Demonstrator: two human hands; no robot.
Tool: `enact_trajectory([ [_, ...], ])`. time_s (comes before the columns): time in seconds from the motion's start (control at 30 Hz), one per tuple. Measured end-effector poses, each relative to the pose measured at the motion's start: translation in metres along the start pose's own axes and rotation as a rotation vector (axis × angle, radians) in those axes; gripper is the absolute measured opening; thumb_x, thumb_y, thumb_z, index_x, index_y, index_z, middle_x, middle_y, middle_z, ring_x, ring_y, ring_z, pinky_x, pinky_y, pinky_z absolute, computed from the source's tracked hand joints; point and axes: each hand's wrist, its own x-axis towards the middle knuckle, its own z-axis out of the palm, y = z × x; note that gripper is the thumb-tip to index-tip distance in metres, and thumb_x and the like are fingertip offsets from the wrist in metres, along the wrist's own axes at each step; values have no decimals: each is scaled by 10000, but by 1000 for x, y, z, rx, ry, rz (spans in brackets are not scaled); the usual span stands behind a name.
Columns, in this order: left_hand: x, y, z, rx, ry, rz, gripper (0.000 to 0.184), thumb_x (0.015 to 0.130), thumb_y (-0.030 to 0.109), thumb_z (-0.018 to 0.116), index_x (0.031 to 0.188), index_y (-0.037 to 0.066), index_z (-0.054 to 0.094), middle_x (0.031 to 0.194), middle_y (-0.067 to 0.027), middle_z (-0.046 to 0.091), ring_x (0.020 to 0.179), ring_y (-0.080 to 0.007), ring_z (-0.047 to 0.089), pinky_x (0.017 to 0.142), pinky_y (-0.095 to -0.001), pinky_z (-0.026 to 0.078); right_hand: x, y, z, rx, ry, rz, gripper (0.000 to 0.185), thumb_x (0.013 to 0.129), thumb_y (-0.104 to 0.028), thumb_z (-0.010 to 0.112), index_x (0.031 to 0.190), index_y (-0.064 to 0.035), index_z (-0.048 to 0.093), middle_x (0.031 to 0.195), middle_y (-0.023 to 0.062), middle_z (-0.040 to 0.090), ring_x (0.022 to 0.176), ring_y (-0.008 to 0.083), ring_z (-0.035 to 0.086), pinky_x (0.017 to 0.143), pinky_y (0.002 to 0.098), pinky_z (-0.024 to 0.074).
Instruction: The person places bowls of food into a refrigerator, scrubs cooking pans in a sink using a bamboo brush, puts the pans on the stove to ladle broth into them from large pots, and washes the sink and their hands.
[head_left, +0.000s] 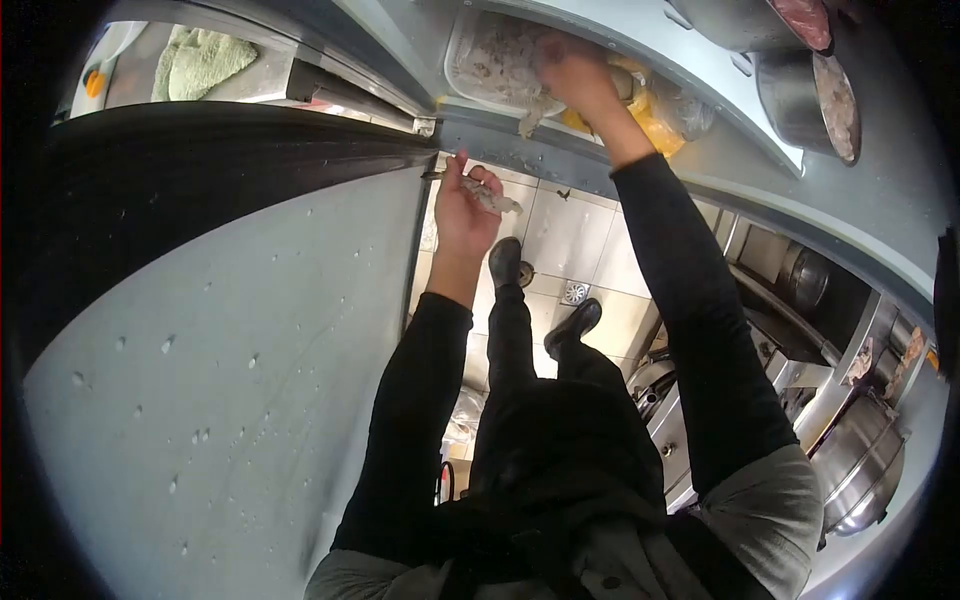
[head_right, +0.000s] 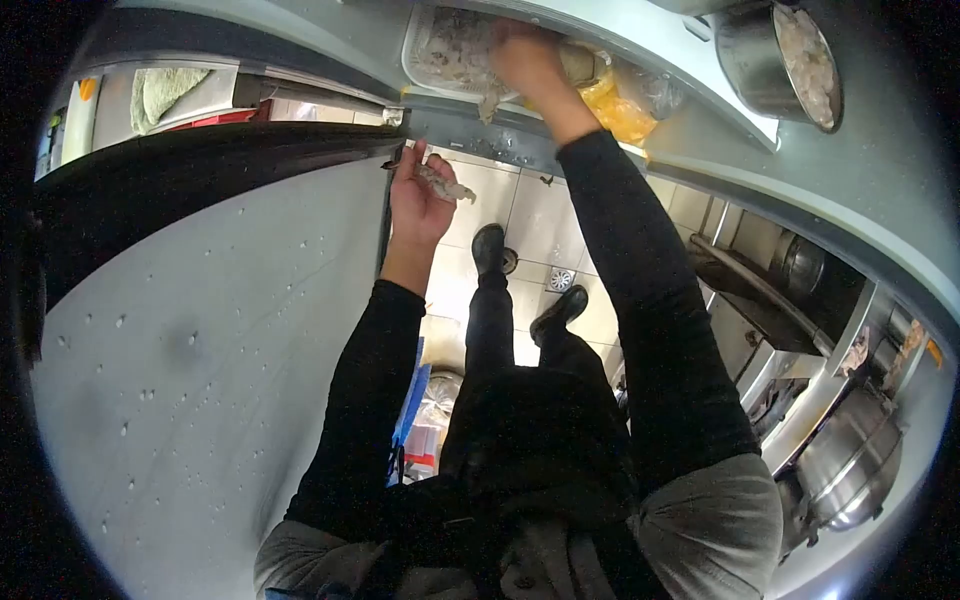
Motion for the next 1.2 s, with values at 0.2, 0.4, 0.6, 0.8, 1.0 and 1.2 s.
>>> enact_trajectory([
  [0.2, 20, -1, -1, -114, 98, -59, 215, 1031, 221, 477, 1074, 35, 576, 927, -88, 630, 834, -208, 611, 727, -352, 528, -54, 24, 13, -224, -87, -432, 322, 800, -73, 639, 1119, -92, 677, 1196, 118, 652, 1115, 350, 603, 931, 420, 495],
  [0.4, 19, -3, 0, 108, 35, -146, 321, 1034, 309, 489, 1107, 11, 582, 1097, -137, 644, 1049, -278, 622, 912, -410, 530, -65, -13, -46, -117, -403, -579, 289, 761, 27, 617, 1030, -65, 665, 1077, 133, 680, 1043, 333, 631, 880, 420, 509],
  [0.6, 13, -4, 20, 105, -337, -239, 274, 1024, 300, 524, 1115, 52, 594, 1007, -112, 657, 979, -263, 644, 851, -377, 527, -49, -49, -33, 135, -557, -409, 275, 869, -166, 648, 1138, -117, 678, 1065, 86, 661, 858, 253, 643, 779, 374, 517],
  [0.8, -15, -9, 19, 708, -103, 92, 246, 1019, 185, 522, 1230, 59, 543, 889, -79, 643, 957, -228, 659, 838, -376, 538, 93, 2, 77, 235, -78, 135, 489, 922, -445, 582, 1151, -19, 653, 1174, 195, 638, 979, 313, 641, 881, 418, 497],
  [1.0, -49, -7, -9, 501, -37, 13, 232, 1033, 245, 495, 1185, 72, 522, 947, -108, 654, 914, -253, 667, 829, -417, 555, 97, -7, 112, -34, 329, -75, 516, 946, -451, 558, 1175, 5, 636, 1211, 239, 623, 1086, 363, 614, 951, 458, 466],
  [1.2, -68, -8, 7, 353, 32, 39, 253, 1057, 312, 453, 1188, 110, 531, 1007, -92, 646, 1039, -284, 630, 954, -466, 510, -6, -31, 29, 446, 189, -20, 524, 1005, -474, 481, 1177, 2, 614, 1134, 195, 656, 1038, 348, 643, 904, 448, 503],
])
